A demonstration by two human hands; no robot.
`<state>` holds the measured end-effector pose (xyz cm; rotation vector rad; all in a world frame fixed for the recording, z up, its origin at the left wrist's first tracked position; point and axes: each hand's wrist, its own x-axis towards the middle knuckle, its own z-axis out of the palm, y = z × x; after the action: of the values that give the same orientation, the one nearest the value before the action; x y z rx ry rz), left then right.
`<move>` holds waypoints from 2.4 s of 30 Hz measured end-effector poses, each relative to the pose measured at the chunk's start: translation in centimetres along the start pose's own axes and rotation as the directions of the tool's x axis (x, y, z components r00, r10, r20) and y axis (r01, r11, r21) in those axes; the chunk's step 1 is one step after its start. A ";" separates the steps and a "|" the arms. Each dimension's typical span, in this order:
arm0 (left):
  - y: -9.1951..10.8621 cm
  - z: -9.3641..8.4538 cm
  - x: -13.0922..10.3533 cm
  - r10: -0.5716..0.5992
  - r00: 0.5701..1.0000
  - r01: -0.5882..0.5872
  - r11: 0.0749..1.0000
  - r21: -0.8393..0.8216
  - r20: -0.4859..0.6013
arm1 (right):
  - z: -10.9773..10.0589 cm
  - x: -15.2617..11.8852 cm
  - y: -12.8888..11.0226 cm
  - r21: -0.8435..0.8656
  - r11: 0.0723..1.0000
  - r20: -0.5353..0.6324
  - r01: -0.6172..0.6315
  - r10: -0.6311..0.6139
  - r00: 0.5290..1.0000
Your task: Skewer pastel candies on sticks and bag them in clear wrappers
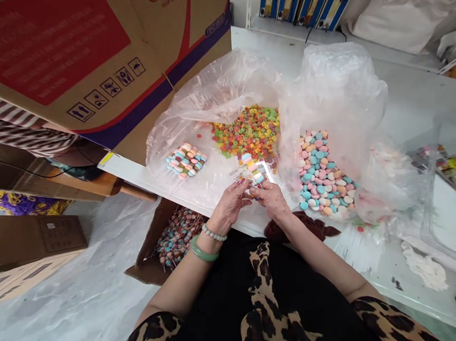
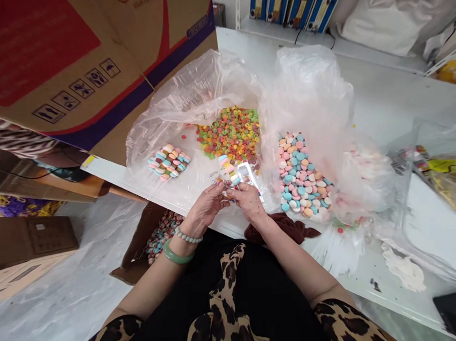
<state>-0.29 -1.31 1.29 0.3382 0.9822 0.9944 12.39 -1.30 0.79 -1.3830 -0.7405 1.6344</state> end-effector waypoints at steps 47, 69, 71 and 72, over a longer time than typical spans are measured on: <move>1.2 -0.3 1.6 0.254 0.902 -0.331 0.926 -0.183 -0.349 | 1.7 1.3 0.3 0.028 1.000 -0.014 0.006 -0.006 1.000; 0.5 -0.6 1.6 0.152 0.959 -0.185 0.975 -0.121 -0.239 | 1.7 1.9 1.1 -0.076 0.988 -0.081 0.136 -0.142 0.987; 0.4 -0.5 1.7 0.147 0.966 -0.177 0.976 -0.127 -0.212 | 1.7 2.1 0.8 -0.051 0.992 -0.083 0.112 -0.116 0.990; 0.3 -0.5 1.7 0.118 0.973 -0.146 0.980 -0.135 -0.197 | 1.6 2.2 0.7 -0.043 0.994 -0.087 0.101 -0.105 0.991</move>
<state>-0.58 0.15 0.35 0.1890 1.0584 1.2316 10.59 0.46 -0.53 -1.4124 -0.7816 1.4755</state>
